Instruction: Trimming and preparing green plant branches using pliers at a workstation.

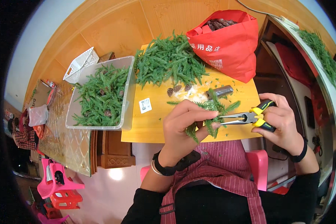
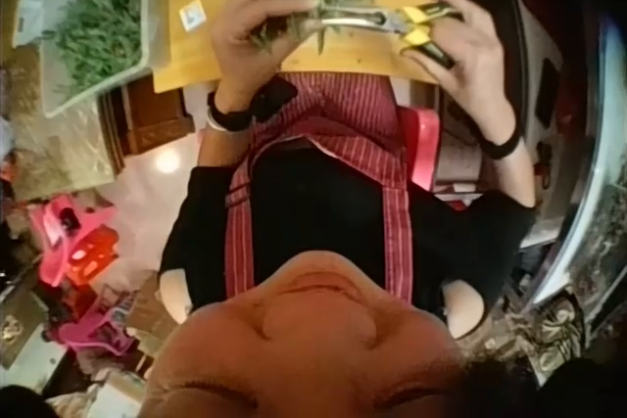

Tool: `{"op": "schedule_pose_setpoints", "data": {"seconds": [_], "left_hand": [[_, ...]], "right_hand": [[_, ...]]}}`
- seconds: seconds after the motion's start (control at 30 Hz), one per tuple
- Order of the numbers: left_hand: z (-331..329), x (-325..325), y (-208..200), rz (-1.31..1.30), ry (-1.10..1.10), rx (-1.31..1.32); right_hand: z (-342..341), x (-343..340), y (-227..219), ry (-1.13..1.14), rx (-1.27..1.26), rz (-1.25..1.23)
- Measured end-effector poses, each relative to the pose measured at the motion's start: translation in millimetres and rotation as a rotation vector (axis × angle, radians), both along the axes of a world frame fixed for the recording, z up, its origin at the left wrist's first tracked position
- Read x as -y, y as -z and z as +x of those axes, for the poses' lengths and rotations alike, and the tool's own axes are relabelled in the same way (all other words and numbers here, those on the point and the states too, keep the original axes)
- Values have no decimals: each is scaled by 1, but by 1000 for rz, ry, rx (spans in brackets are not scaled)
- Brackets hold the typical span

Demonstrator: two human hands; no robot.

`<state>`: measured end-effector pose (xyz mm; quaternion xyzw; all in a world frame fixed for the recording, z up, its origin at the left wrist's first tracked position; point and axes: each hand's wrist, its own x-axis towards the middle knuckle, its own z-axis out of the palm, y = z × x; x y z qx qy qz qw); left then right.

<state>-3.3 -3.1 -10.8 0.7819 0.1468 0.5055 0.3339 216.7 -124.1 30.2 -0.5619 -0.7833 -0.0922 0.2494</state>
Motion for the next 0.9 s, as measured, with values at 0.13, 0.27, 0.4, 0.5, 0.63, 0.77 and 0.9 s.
{"op": "schedule_pose_setpoints", "data": {"seconds": [0.13, 0.27, 0.4, 0.5, 0.63, 0.77, 0.9], "left_hand": [[0, 0, -3, -136, 105, -7], [-2, 0, -5, -316, 230, -8], [-4, -2, -2, -414, 282, -15], [-7, -3, -5, -506, 347, -60], [-8, -3, -7, -636, 418, -46], [-8, -2, -6, -642, 396, -55], [-5, -3, -1, -340, 296, -21]], "right_hand": [[0, -1, 1, -9, -4, 11], [0, -2, -2, -29, -2, -23], [-1, -3, -5, -50, 9, -27], [-2, -3, -4, -84, -12, -12], [0, -3, 2, -133, -3, -3], [-2, 0, 0, -90, -5, -88], [-3, -2, -3, -96, -114, -111]]}}
